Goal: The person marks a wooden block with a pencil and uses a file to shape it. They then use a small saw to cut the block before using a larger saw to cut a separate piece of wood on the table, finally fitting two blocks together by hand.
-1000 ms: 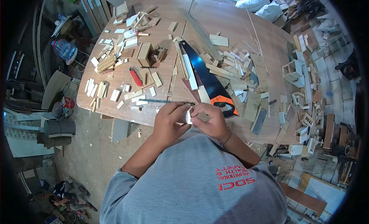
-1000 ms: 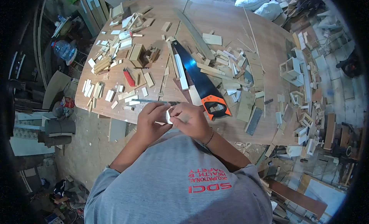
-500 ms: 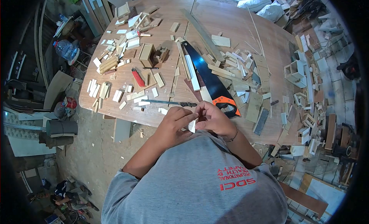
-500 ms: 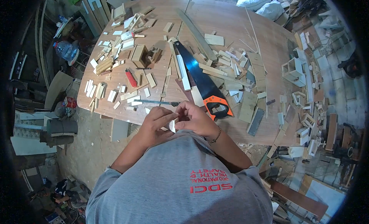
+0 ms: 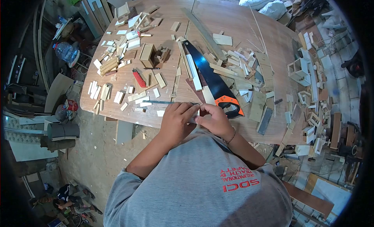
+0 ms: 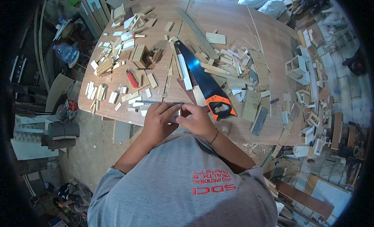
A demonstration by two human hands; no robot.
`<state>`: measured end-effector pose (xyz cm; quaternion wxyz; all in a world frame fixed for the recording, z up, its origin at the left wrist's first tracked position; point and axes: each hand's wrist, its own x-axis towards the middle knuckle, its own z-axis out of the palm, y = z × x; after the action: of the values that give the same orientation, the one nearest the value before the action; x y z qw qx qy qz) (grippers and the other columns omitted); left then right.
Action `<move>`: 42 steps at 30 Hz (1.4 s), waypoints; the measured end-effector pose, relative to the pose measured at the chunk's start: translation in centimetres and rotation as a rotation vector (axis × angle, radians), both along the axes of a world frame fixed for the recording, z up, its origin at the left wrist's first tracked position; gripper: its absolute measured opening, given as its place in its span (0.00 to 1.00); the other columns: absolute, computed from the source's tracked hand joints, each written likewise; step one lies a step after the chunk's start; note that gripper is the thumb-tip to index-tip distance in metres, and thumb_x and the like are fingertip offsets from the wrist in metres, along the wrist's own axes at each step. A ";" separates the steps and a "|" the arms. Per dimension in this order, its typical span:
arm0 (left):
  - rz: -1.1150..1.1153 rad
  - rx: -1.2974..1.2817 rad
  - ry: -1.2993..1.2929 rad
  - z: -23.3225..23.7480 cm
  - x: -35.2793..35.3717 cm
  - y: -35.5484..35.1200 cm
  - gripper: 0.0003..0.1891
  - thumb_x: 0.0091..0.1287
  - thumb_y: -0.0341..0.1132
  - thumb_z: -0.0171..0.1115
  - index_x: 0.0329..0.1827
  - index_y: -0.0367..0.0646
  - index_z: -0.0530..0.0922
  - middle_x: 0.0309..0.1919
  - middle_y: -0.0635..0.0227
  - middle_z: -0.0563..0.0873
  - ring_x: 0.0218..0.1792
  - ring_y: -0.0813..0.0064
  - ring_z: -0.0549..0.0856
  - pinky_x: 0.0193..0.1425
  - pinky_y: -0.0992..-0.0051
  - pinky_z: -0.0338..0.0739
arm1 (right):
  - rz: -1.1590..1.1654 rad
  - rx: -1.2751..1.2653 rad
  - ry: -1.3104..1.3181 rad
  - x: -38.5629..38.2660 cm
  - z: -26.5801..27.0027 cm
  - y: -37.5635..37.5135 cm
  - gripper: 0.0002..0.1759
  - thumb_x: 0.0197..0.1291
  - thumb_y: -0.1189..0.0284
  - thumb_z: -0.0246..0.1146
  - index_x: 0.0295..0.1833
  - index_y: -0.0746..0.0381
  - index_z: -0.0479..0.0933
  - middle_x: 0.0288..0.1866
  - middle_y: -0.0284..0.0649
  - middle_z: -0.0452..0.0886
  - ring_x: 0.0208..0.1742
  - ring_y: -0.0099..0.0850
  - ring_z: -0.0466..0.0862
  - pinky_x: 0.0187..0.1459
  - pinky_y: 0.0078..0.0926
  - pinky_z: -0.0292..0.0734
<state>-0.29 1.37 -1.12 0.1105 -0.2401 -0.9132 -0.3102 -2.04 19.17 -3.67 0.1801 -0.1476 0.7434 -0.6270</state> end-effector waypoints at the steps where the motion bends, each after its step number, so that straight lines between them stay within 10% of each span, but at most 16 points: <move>1: 0.001 0.000 0.000 0.0 0.0 0.1 0.30 0.37 0.29 0.73 0.51 0.45 0.81 0.43 0.67 0.83 0.42 0.64 0.81 0.49 0.67 0.74 | 0.001 0.000 0.000 0.0 -0.1 -0.1 0.12 0.55 0.72 0.67 0.39 0.69 0.77 0.34 0.37 0.81 0.38 0.22 0.80 0.43 0.22 0.74; 42: 0.038 -0.013 0.059 -1.8 -0.3 0.5 0.27 0.38 0.30 0.72 0.48 0.47 0.81 0.34 0.70 0.81 0.37 0.66 0.80 0.41 0.67 0.72 | -0.023 0.083 -0.098 -0.5 -0.7 -1.3 0.14 0.48 0.72 0.63 0.40 0.70 0.78 0.30 0.40 0.81 0.32 0.23 0.77 0.35 0.25 0.73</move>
<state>-0.64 1.85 -2.93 0.1418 -0.2327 -0.9158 -0.2950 -2.59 17.88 -4.33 0.2152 -0.1004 0.7607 -0.6041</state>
